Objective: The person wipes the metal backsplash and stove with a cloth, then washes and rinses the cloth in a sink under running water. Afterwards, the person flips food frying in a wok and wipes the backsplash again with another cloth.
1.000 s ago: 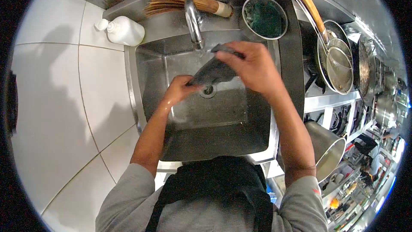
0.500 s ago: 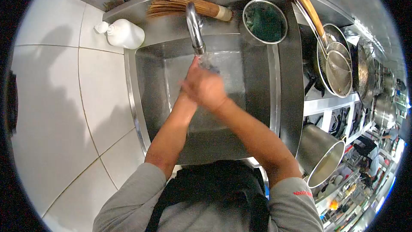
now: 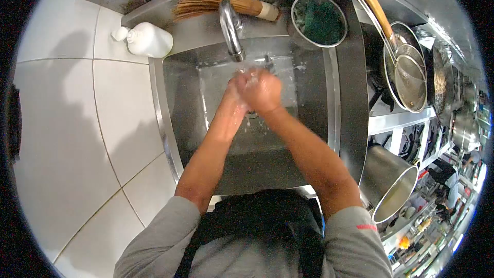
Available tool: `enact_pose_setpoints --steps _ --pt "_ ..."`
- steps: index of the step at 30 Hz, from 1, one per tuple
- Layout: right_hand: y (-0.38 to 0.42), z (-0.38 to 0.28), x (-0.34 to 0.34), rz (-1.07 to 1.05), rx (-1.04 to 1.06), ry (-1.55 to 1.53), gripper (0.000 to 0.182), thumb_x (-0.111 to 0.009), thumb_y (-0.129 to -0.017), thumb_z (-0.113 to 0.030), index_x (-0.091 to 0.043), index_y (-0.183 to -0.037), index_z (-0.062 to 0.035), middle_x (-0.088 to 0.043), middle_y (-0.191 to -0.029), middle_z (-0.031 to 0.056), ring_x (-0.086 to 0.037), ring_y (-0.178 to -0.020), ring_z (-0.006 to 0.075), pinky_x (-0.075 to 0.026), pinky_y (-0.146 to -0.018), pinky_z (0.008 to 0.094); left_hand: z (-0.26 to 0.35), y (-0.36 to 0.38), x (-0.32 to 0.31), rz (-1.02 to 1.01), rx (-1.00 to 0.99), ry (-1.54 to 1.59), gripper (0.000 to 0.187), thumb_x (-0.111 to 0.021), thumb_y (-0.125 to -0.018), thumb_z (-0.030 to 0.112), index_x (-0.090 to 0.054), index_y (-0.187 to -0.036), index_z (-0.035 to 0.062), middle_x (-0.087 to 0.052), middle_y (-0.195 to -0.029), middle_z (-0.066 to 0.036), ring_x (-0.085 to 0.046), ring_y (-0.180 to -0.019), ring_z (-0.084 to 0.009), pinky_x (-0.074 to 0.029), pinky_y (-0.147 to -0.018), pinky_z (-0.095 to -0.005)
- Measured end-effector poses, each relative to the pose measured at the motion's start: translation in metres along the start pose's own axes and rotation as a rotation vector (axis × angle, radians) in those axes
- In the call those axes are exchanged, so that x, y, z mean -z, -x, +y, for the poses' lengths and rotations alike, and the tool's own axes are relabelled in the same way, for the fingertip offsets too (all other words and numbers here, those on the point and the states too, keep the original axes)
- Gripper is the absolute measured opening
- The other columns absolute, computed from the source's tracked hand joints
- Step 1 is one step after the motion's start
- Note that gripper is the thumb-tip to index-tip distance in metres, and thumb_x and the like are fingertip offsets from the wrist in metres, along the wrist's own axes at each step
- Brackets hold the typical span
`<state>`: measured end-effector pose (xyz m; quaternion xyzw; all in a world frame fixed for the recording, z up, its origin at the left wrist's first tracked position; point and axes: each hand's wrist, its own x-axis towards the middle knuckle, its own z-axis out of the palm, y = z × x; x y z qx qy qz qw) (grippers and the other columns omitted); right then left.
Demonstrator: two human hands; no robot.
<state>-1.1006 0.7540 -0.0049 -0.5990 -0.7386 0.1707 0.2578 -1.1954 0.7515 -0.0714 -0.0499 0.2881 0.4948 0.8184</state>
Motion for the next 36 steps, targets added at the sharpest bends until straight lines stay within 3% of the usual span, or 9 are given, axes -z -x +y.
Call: enact_pose_setpoints --steps 2,6,9,12,17,23,26,30,36 --pt "0.002 -0.007 0.003 0.014 -0.002 -0.017 0.032 -0.069 -0.089 -0.04 -0.075 -0.081 -0.0095 -0.073 -0.088 0.0178 -0.071 -0.082 0.0382 -0.058 -0.073 0.0468 -0.002 -0.015 0.036 -0.188 0.077 0.043 0.054 -0.052 -0.103 0.059 -0.064 -0.115 0.0083 -0.07 -0.104 -0.008 -0.069 -0.096 -0.0214 -0.056 -0.082 -0.0398" --pt "-0.055 0.057 0.003 -0.163 -0.415 -0.285 0.043 -0.068 -0.092 -0.053 -0.075 -0.093 -0.0103 -0.075 -0.098 0.0185 -0.072 -0.087 0.0361 -0.057 -0.082 0.0445 0.013 0.022 -0.059 0.078 0.045 -0.24 0.055 -0.066 -0.097 0.054 -0.063 -0.123 0.0062 -0.07 -0.108 -0.008 -0.066 -0.099 -0.0193 -0.055 -0.086 -0.0368" --pt "-0.058 0.057 0.034 -0.693 -0.937 -1.636 0.061 -0.065 -0.092 -0.063 -0.071 -0.117 -0.008 -0.075 -0.111 0.0143 -0.071 -0.098 0.0327 -0.054 -0.093 0.0443 0.03 0.017 -0.054 0.132 0.033 -0.356 0.035 -0.073 -0.095 0.033 -0.069 -0.117 0.0061 -0.074 -0.112 -0.007 -0.07 -0.103 -0.0226 -0.055 -0.098 -0.0409" --pt "-0.026 0.037 0.044 -0.716 -0.619 -1.468 0.077 -0.068 -0.09 -0.065 -0.061 -0.133 -0.002 -0.071 -0.122 0.0126 -0.068 -0.109 0.031 -0.052 -0.099 0.0459 0.06 0.034 -0.076 0.053 -0.01 -0.178 0.028 -0.073 -0.094 0.027 -0.069 -0.113 0.0061 -0.074 -0.108 -0.008 -0.07 -0.099 -0.0239 -0.055 -0.094 -0.0419" --pt "0.003 0.052 0.005 -0.804 -0.301 -0.156 0.069 -0.082 -0.078 -0.04 -0.064 -0.125 0.0083 -0.073 -0.107 0.0274 -0.071 -0.103 0.0378 -0.055 -0.092 0.0415 0.106 0.067 -0.09 -0.01 -0.077 -0.086 0.027 -0.068 -0.098 0.024 -0.068 -0.114 0.003 -0.073 -0.112 -0.011 -0.071 -0.102 -0.027 -0.055 -0.095 -0.045" --pt "-0.023 0.14 -0.041 -0.635 -0.182 0.115 0.054 -0.08 -0.075 -0.028 -0.069 -0.117 0.0046 -0.074 -0.103 0.024 -0.073 -0.096 0.0385 -0.055 -0.092 0.0442 0.127 0.092 -0.039 0.059 -0.223 -0.097 0.04 -0.059 -0.104 0.036 -0.065 -0.122 0.0008 -0.069 -0.125 -0.016 -0.066 -0.117 -0.0313 -0.051 -0.103 -0.0512" --pt "-0.038 0.059 0.011 -0.55 -0.599 -0.609 0.055 -0.079 -0.075 -0.031 -0.068 -0.114 0.0056 -0.074 -0.106 0.0233 -0.072 -0.097 0.0391 -0.056 -0.09 0.0445 0.071 0.069 0.0 0.081 -0.087 0.0 0.046 -0.058 -0.104 0.043 -0.065 -0.125 0.0037 -0.069 -0.127 -0.013 -0.065 -0.119 -0.0303 -0.05 -0.104 -0.0541" --pt "0.014 -0.029 -0.008 -0.344 -0.053 -0.451 0.056 -0.078 -0.076 -0.04 -0.067 -0.106 0.0061 -0.073 -0.103 0.0224 -0.072 -0.093 0.0415 -0.057 -0.086 0.0465 0.038 0.048 0.0 0.084 -0.085 -0.076 0.048 -0.058 -0.102 0.05 -0.066 -0.125 0.0084 -0.071 -0.123 -0.008 -0.067 -0.111 -0.027 -0.051 -0.102 -0.0526" --pt "0.013 -0.02 -0.006 -0.366 -0.138 -0.182 0.044 -0.07 -0.082 -0.042 -0.073 -0.089 0.0011 -0.073 -0.099 0.0225 -0.07 -0.089 0.0444 -0.056 -0.082 0.0492 0.024 0.036 0.034 -0.141 0.114 0.159 0.038 -0.061 -0.101 0.046 -0.072 -0.111 0.0113 -0.075 -0.107 -0.008 -0.071 -0.098 -0.0246 -0.058 -0.092 -0.0472"
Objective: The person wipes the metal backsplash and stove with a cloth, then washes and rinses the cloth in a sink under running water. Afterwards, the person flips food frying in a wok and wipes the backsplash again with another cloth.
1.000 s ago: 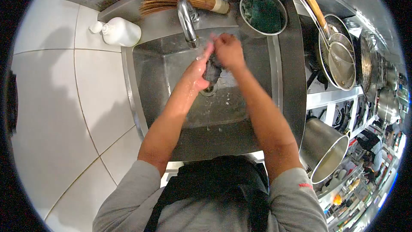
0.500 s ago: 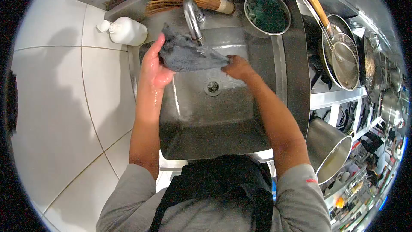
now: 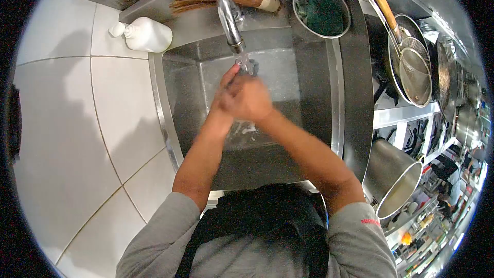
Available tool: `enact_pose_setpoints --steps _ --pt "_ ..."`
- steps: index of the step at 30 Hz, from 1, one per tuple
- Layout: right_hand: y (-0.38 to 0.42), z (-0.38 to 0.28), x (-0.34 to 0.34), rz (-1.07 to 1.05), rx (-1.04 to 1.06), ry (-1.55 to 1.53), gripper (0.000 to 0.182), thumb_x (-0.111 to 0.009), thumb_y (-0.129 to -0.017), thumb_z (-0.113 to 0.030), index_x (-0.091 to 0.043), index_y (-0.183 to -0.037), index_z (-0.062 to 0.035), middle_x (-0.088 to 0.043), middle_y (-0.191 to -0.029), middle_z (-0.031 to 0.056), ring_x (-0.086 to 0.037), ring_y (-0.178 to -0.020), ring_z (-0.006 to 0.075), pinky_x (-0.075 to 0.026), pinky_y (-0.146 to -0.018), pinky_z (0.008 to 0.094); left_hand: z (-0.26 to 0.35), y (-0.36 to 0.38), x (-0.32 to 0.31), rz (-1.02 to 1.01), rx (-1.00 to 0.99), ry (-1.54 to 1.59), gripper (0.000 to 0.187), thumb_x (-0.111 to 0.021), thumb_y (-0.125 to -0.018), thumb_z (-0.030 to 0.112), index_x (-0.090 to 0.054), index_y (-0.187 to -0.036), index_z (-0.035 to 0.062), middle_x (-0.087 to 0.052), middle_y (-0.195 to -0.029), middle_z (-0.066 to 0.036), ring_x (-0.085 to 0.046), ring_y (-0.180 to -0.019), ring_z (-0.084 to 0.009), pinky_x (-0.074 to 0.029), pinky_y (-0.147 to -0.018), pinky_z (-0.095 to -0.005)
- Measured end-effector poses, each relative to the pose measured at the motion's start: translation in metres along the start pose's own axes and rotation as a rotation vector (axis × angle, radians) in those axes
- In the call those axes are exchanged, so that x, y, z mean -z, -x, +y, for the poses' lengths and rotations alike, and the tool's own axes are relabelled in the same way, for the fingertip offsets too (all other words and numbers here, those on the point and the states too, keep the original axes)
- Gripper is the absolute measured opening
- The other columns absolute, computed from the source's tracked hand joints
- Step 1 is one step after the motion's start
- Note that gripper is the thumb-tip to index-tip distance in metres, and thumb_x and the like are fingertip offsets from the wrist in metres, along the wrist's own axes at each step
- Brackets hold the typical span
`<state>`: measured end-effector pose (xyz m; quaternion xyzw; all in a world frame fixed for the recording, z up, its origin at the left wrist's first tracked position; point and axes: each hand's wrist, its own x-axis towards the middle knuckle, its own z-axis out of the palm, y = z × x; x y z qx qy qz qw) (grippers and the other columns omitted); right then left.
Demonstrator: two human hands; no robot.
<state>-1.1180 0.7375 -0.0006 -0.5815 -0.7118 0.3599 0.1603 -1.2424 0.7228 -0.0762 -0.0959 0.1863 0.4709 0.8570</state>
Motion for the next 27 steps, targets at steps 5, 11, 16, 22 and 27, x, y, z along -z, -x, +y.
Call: enact_pose_setpoints --steps 5,11,16,22,27 --pt "-0.029 0.034 -0.001 0.124 -0.078 0.186 0.04 -0.068 -0.083 -0.041 -0.074 -0.079 -0.0018 -0.073 -0.099 0.0237 -0.069 -0.087 0.0455 -0.056 -0.079 0.0506 -0.012 -0.042 0.034 -0.05 -0.112 -0.13 0.036 -0.06 -0.103 0.043 -0.068 -0.117 0.0103 -0.072 -0.111 -0.01 -0.069 -0.102 -0.021 -0.055 -0.095 -0.0415" --pt "-0.008 0.032 -0.017 0.244 -0.128 0.11 0.038 -0.068 -0.084 -0.04 -0.074 -0.073 -0.0044 -0.073 -0.099 0.025 -0.069 -0.085 0.0454 -0.056 -0.077 0.0512 -0.039 0.011 -0.034 0.197 -0.303 -0.327 0.041 -0.052 -0.106 0.04 -0.061 -0.126 0.0065 -0.066 -0.122 -0.014 -0.066 -0.111 -0.0273 -0.054 -0.099 -0.0453" --pt "0.004 0.021 -0.004 0.126 -0.011 0.066 0.035 -0.07 -0.084 -0.039 -0.076 -0.086 -0.0046 -0.074 -0.09 0.0226 -0.07 -0.086 0.0432 -0.054 -0.083 0.0526 -0.024 -0.022 -0.006 0.117 -0.133 -0.296 0.04 -0.05 -0.105 0.041 -0.062 -0.124 0.008 -0.069 -0.113 -0.012 -0.067 -0.106 -0.0258 -0.054 -0.096 -0.0419" --pt "-0.011 0.043 0.003 0.105 0.195 0.112 0.031 -0.072 -0.081 -0.037 -0.076 -0.082 -0.0061 -0.072 -0.091 0.0214 -0.068 -0.09 0.0424 -0.055 -0.084 0.0488 -0.017 -0.015 -0.006 0.343 -0.087 -0.245 0.039 -0.059 -0.102 0.042 -0.064 -0.124 0.0098 -0.07 -0.109 -0.008 -0.067 -0.103 -0.023 -0.051 -0.096 -0.0393" --pt "0.014 0.063 0.076 0.131 0.187 0.397 0.026 -0.072 -0.084 -0.029 -0.075 -0.098 -0.007 -0.068 -0.104 0.0167 -0.061 -0.115 0.0356 -0.046 -0.102 0.0457 0.049 0.033 0.045 0.607 -0.557 -0.996 0.046 -0.075 -0.095 0.036 -0.068 -0.121 -0.0017 -0.068 -0.12 -0.006 -0.059 -0.108 -0.0143 -0.046 -0.095 -0.0316"
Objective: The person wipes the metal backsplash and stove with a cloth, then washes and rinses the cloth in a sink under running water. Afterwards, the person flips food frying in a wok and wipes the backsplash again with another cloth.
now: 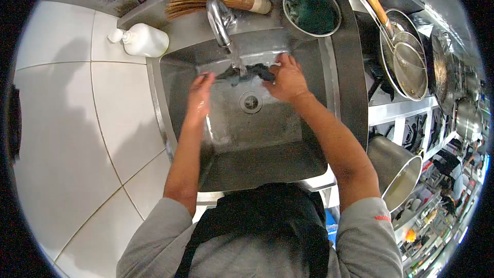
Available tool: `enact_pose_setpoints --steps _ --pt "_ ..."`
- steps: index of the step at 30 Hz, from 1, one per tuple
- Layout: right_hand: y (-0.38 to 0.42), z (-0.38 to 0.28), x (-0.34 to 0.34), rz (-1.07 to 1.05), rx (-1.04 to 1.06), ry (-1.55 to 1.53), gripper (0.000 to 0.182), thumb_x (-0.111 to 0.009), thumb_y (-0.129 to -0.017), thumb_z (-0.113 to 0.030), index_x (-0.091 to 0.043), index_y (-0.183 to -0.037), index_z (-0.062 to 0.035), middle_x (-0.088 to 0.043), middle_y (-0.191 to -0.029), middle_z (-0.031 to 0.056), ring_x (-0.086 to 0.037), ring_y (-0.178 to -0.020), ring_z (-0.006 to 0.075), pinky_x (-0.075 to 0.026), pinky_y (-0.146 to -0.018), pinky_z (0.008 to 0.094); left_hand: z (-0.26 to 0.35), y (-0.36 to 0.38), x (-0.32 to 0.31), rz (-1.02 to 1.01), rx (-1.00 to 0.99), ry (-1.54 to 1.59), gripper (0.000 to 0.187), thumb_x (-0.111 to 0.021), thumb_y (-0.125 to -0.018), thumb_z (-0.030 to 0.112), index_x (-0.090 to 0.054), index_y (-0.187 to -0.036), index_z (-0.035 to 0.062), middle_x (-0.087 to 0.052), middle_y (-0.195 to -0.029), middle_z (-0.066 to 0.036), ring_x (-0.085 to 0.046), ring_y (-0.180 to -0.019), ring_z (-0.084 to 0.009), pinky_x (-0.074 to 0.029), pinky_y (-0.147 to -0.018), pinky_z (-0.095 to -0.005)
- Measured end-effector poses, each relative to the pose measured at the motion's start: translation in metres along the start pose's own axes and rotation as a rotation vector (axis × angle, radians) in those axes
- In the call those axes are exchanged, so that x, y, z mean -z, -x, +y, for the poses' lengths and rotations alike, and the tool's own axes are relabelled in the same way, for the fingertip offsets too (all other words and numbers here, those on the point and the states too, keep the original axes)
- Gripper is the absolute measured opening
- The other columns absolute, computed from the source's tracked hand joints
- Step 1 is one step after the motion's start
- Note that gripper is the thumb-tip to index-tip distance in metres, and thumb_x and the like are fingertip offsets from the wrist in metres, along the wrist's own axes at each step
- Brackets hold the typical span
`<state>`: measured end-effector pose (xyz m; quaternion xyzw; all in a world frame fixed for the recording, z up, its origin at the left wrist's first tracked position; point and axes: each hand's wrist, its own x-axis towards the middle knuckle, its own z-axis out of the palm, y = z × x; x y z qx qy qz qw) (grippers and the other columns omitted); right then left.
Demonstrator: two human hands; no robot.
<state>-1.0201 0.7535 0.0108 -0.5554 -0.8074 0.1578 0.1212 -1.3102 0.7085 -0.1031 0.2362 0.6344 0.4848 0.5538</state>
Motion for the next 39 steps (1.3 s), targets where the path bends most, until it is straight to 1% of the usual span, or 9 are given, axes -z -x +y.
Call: enact_pose_setpoints --steps 8,15,17,19,20,26,30,34,39 --pt "0.018 0.068 0.009 -0.15 -0.139 -0.021 0.021 -0.076 -0.085 -0.022 -0.075 -0.099 -0.0064 -0.068 -0.101 0.0159 -0.066 -0.102 0.0342 -0.052 -0.091 0.0452 0.063 0.071 0.052 0.029 -0.345 -0.179 0.023 -0.069 -0.1 0.017 -0.069 -0.117 0.0016 -0.067 -0.121 -0.007 -0.06 -0.113 -0.0154 -0.046 -0.095 -0.0317" --pt "-0.033 -0.009 0.065 0.243 -0.529 -0.819 0.023 -0.078 -0.085 -0.022 -0.068 -0.091 -0.0015 -0.067 -0.085 0.0107 -0.065 -0.084 0.0162 -0.052 -0.075 0.0334 0.083 0.04 -0.019 -0.203 0.056 0.848 0.038 -0.061 -0.103 0.041 -0.065 -0.121 0.0079 -0.067 -0.122 -0.008 -0.058 -0.124 -0.0246 -0.036 -0.112 -0.046" --pt "-0.036 -0.053 0.027 0.248 -0.203 -0.823 0.022 -0.075 -0.087 -0.023 -0.066 -0.089 -0.0024 -0.07 -0.088 0.0139 -0.068 -0.083 0.0236 -0.053 -0.073 0.0356 0.07 0.026 -0.071 -0.096 0.281 0.865 0.044 -0.059 -0.101 0.051 -0.069 -0.11 0.0088 -0.071 -0.118 -0.01 -0.064 -0.113 -0.0257 -0.043 -0.109 -0.0446" --pt "-0.015 -0.102 0.021 -0.092 0.067 -0.588 0.024 -0.073 -0.089 -0.027 -0.069 -0.087 -0.0036 -0.07 -0.09 0.0176 -0.069 -0.084 0.0339 -0.055 -0.074 0.0413 0.032 0.002 -0.067 -0.775 0.353 1.001 0.048 -0.055 -0.102 0.054 -0.068 -0.111 0.0086 -0.072 -0.115 -0.009 -0.067 -0.105 -0.0243 -0.051 -0.097 -0.0405" --pt "-0.014 -0.102 0.004 -0.083 0.108 -0.533 0.026 -0.072 -0.089 -0.029 -0.069 -0.087 -0.0036 -0.07 -0.092 0.0184 -0.068 -0.084 0.0364 -0.055 -0.075 0.0436 0.054 0.006 -0.097 -0.431 0.267 0.739 0.045 -0.053 -0.104 0.051 -0.068 -0.109 0.0088 -0.072 -0.112 -0.008 -0.068 -0.099 -0.0221 -0.055 -0.086 -0.0391" --pt "-0.041 -0.064 -0.024 0.317 -0.178 -0.355 0.028 -0.072 -0.09 -0.033 -0.072 -0.083 -0.0052 -0.065 -0.101 0.0201 -0.066 -0.094 0.0391 -0.056 -0.079 0.0492 0.01 0.011 -0.1 -0.36 0.336 0.818 0.04 -0.052 -0.106 0.043 -0.061 -0.125 0.0089 -0.068 -0.116 -0.007 -0.068 -0.102 -0.0234 -0.057 -0.088 -0.0405" --pt "-0.005 -0.102 -0.022 0.274 0.196 -0.369 0.031 -0.072 -0.09 -0.038 -0.073 -0.092 -0.0069 -0.069 -0.104 0.0192 -0.069 -0.093 0.0369 -0.057 -0.079 0.0481 -0.018 0.035 -0.104 -0.42 -0.024 1.328 0.039 -0.047 -0.108 0.039 -0.058 -0.13 0.0087 -0.066 -0.124 -0.007 -0.066 -0.112 -0.0241 -0.055 -0.097 -0.0425" --pt "-0.025 -0.08 -0.052 0.144 -0.085 -0.302 0.034 -0.067 -0.093 -0.044 -0.075 -0.087 -0.0115 -0.072 -0.089 0.0142 -0.071 -0.085 0.0347 -0.058 -0.072 0.047 0.043 0.042 -0.111 -0.141 0.563 0.578 0.047 -0.047 -0.104 0.048 -0.061 -0.127 0.0093 -0.064 -0.132 -0.011 -0.062 -0.12 -0.0286 -0.05 -0.103 -0.0464" --pt "-0.016 -0.08 -0.054 0.046 -0.016 -0.269 0.028 -0.065 -0.093 -0.039 -0.077 -0.092 -0.0138 -0.073 -0.094 0.0161 -0.071 -0.087 0.0363 -0.057 -0.073 0.0477 -0.021 0.01 -0.088 -0.356 0.488 0.704 0.052 -0.047 -0.102 0.057 -0.063 -0.126 0.013 -0.066 -0.128 -0.008 -0.063 -0.118 -0.0269 -0.052 -0.1 -0.0457"
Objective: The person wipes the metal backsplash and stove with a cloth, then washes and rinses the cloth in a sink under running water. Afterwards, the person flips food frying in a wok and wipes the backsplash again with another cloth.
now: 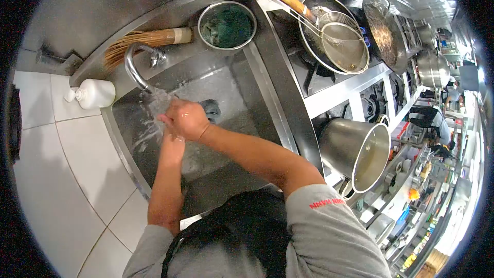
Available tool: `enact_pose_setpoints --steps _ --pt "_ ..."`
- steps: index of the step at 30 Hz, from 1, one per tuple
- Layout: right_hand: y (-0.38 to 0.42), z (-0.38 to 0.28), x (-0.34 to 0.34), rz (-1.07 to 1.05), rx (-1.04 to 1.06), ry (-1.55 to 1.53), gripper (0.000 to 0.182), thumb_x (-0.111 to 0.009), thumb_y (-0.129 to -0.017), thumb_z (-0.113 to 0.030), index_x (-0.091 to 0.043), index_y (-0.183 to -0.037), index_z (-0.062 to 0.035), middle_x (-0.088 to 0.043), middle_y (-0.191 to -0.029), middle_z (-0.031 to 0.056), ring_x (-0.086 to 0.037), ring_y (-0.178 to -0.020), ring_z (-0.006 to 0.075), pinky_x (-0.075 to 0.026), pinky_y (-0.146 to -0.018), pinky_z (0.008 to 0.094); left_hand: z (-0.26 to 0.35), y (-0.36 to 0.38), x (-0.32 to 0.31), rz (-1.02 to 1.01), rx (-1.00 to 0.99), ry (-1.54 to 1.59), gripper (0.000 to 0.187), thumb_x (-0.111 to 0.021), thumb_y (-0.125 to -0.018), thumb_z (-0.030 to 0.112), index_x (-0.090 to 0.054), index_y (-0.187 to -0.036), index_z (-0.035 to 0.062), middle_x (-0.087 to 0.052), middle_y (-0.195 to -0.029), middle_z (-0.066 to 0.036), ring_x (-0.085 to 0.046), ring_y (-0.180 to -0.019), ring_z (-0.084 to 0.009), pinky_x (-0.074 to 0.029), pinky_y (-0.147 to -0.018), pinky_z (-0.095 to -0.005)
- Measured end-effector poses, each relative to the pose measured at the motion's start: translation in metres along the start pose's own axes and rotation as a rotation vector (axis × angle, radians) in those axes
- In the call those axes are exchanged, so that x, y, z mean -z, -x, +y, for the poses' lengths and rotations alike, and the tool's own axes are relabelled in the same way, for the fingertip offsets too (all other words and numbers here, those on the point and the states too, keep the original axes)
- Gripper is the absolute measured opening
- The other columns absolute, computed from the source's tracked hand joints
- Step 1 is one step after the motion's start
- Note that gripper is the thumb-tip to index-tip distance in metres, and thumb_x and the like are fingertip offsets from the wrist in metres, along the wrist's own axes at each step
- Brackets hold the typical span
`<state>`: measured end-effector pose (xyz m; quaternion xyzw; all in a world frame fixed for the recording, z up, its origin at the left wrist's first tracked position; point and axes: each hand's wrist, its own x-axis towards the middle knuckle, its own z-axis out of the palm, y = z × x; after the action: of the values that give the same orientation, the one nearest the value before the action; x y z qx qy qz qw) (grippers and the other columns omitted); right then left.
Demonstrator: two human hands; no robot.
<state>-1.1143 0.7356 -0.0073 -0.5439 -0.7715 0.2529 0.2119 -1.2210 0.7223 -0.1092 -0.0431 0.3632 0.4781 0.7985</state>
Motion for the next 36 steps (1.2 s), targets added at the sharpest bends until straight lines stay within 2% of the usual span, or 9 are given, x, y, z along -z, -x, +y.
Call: enact_pose_setpoints --steps 3,7,12,17,22,26,27,30,36 --pt "-0.022 0.048 0.001 0.029 -0.191 -0.038 0.045 -0.061 -0.097 -0.051 -0.076 -0.098 -0.0094 -0.073 -0.105 0.0184 -0.069 -0.091 0.0358 -0.055 -0.08 0.05 0.012 0.055 -0.122 0.288 0.049 -0.124 0.052 -0.056 -0.099 0.053 -0.065 -0.126 0.0091 -0.068 -0.13 -0.01 -0.066 -0.114 -0.03 -0.052 -0.099 -0.0494" --pt "-0.034 0.082 0.032 -0.368 -0.916 -1.471 0.078 -0.053 -0.094 -0.075 -0.072 -0.104 -0.0001 -0.072 -0.105 0.0135 -0.067 -0.099 0.0253 -0.051 -0.091 0.0453 0.023 0.019 -0.089 0.119 0.229 -0.273 0.032 -0.068 -0.097 0.034 -0.067 -0.117 0.0086 -0.071 -0.116 -0.009 -0.069 -0.103 -0.0284 -0.055 -0.092 -0.0479" --pt "0.012 0.047 0.064 -0.661 -0.356 -0.532 0.067 -0.073 -0.082 -0.064 -0.071 -0.103 0.0002 -0.075 -0.095 0.0166 -0.072 -0.092 0.0319 -0.054 -0.087 0.0471 0.08 0.034 -0.103 0.124 0.043 -0.194 0.027 -0.064 -0.099 0.024 -0.066 -0.117 0.0041 -0.07 -0.117 -0.013 -0.068 -0.103 -0.03 -0.055 -0.095 -0.051" --pt "0.021 0.089 0.02 -0.327 -0.242 -0.168 0.044 -0.08 -0.071 -0.041 -0.073 -0.095 -0.0045 -0.073 -0.089 0.0224 -0.071 -0.087 0.0413 -0.056 -0.079 0.0473 0.128 0.082 -0.098 0.05 -0.017 -0.187 0.029 -0.055 -0.101 0.022 -0.064 -0.12 0.0009 -0.069 -0.12 -0.014 -0.066 -0.112 -0.0319 -0.051 -0.102 -0.0532" --pt "-0.012 0.118 0.046 -0.24 -0.27 -0.172 0.042 -0.078 -0.069 -0.035 -0.073 -0.097 -0.0042 -0.072 -0.09 0.0239 -0.07 -0.09 0.0432 -0.056 -0.081 0.0478 0.135 0.106 -0.085 0.32 -0.189 0.001 0.028 -0.054 -0.102 0.025 -0.064 -0.118 0.004 -0.069 -0.12 -0.013 -0.064 -0.113 -0.0349 -0.047 -0.103 -0.0558" --pt "-0.02 0.077 0.033 -0.106 -0.249 -0.406 0.048 -0.075 -0.069 -0.035 -0.074 -0.107 -0.0048 -0.072 -0.094 0.0255 -0.07 -0.092 0.0455 -0.056 -0.087 0.0468 0.07 0.038 0.031 -0.151 0.133 0.018 0.039 -0.053 -0.105 0.038 -0.061 -0.129 0.0085 -0.068 -0.12 -0.008 -0.062 -0.113 -0.0339 -0.042 -0.103 -0.065" --pt "-0.017 0.043 0.035 -0.14 -0.275 -0.449 0.048 -0.074 -0.07 -0.035 -0.075 -0.107 -0.005 -0.072 -0.095 0.0258 -0.07 -0.092 0.0455 -0.056 -0.088 0.0464 0.046 0.059 -0.049 0.143 0.006 -0.08 0.041 -0.05 -0.107 0.039 -0.058 -0.135 0.0102 -0.065 -0.123 -0.008 -0.061 -0.117 -0.0331 -0.041 -0.105 -0.0648" --pt "0.026 -0.024 -0.004 0.099 0.055 -0.543 0.044 -0.072 -0.078 -0.042 -0.077 -0.103 -0.0062 -0.072 -0.1 0.026 -0.071 -0.092 0.0443 -0.056 -0.087 0.0469 0.031 0.071 -0.085 0.042 0.001 0.031 0.055 -0.052 -0.104 0.039 -0.045 -0.152 0.0121 -0.051 -0.15 -0.017 -0.054 -0.134 -0.0368 -0.044 -0.112 -0.0611" --pt "0.002 -0.009 0.006 -0.125 -0.324 0.03 0.05 -0.061 -0.092 -0.055 -0.079 -0.084 -0.0089 -0.075 -0.09 0.0189 -0.073 -0.084 0.0385 -0.058 -0.077 0.0481 -0.006 0.0 0.004 -0.029 0.007 0.14 0.04 -0.053 -0.103 0.043 -0.063 -0.126 0.0116 -0.067 -0.12 -0.013 -0.065 -0.115 -0.0288 -0.053 -0.1 -0.0514"
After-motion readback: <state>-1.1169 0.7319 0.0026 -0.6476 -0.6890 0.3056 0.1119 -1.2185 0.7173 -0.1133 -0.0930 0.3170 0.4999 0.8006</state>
